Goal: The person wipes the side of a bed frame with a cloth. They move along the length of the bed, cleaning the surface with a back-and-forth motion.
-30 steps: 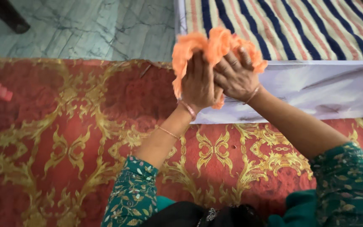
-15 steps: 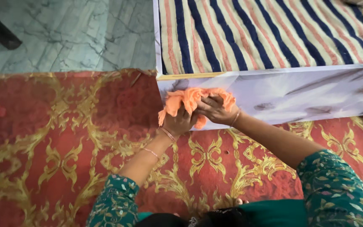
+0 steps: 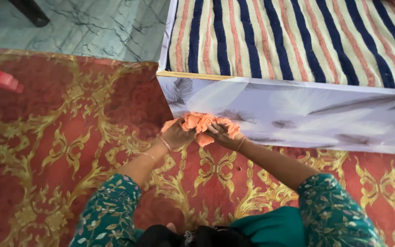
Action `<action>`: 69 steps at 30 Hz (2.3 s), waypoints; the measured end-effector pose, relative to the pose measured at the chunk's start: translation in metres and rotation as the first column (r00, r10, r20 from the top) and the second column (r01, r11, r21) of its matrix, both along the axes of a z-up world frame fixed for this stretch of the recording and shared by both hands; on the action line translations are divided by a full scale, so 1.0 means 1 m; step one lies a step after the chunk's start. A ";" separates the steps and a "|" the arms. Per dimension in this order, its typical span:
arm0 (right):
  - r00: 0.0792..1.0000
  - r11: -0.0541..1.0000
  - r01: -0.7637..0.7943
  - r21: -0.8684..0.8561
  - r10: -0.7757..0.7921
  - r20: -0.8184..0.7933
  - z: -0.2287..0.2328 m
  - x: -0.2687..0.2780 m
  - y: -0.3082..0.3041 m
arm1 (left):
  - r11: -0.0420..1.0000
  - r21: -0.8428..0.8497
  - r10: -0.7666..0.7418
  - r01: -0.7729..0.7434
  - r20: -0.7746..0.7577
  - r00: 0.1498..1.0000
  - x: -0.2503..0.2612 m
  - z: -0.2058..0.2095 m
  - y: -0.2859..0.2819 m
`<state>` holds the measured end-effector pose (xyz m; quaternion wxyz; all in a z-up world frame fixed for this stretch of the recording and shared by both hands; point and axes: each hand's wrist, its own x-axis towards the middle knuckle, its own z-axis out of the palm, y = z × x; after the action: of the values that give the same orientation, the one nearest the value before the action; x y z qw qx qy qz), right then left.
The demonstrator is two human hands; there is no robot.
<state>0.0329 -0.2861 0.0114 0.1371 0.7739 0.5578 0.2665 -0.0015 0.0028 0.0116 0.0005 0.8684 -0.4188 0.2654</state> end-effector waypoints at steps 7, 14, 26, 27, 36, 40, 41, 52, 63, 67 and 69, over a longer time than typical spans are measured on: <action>0.991 0.952 0.132 0.275 -0.121 -0.054 0.032 -0.016 0.033 | 0.982 -0.185 0.026 -0.034 -0.046 0.999 -0.005 0.079 0.000; 0.991 0.907 0.136 0.399 -0.128 -0.047 0.150 -0.003 0.063 | 0.929 -0.352 0.136 -0.115 0.036 0.990 0.010 0.152 0.003; 0.985 0.967 0.074 0.246 -0.110 0.134 0.200 0.001 0.089 | 0.912 -0.385 -0.069 0.143 0.199 0.978 0.047 0.147 0.038; 0.982 0.971 0.079 0.224 -0.114 0.149 0.205 0.000 0.094 | 0.912 -0.387 -0.059 0.139 0.212 0.975 0.046 0.143 0.041; 0.970 0.969 0.161 0.188 -0.190 0.149 0.262 -0.017 0.202 | 0.674 -0.625 -0.259 0.393 0.299 0.918 0.063 0.149 0.105; 0.922 0.910 0.337 0.242 -0.371 0.113 0.271 -0.025 0.276 | 0.500 -0.806 -0.629 0.316 -0.087 0.772 0.080 0.167 0.138; 0.894 0.884 0.404 0.236 -0.437 0.104 0.274 -0.027 0.292 | 0.454 -0.836 -0.691 0.308 -0.111 0.715 0.083 0.169 0.143; 0.569 0.557 0.814 -0.167 -0.704 0.426 0.283 -0.018 0.385 | 0.265 -0.876 -0.841 0.402 -0.006 0.542 0.141 0.130 0.153; 0.515 0.359 0.842 -0.403 -0.757 0.402 0.140 -0.001 0.337 | 0.868 -0.427 -0.495 0.253 -0.717 0.491 0.174 0.040 0.142; 0.104 0.216 0.920 -0.327 -0.939 -0.329 0.083 0.018 0.320 | 0.752 -0.593 -0.618 0.289 -0.483 0.620 0.162 0.010 0.150; 0.206 0.269 0.925 -0.268 -0.949 -0.240 0.067 0.016 0.318 | 0.775 -0.593 -0.595 0.219 -0.569 0.567 0.148 -0.003 0.153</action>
<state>0.0490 0.0324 0.0788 0.1921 0.9808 -0.0009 -0.0335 0.1465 0.1558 0.0082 0.4355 0.7469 -0.5020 -0.0219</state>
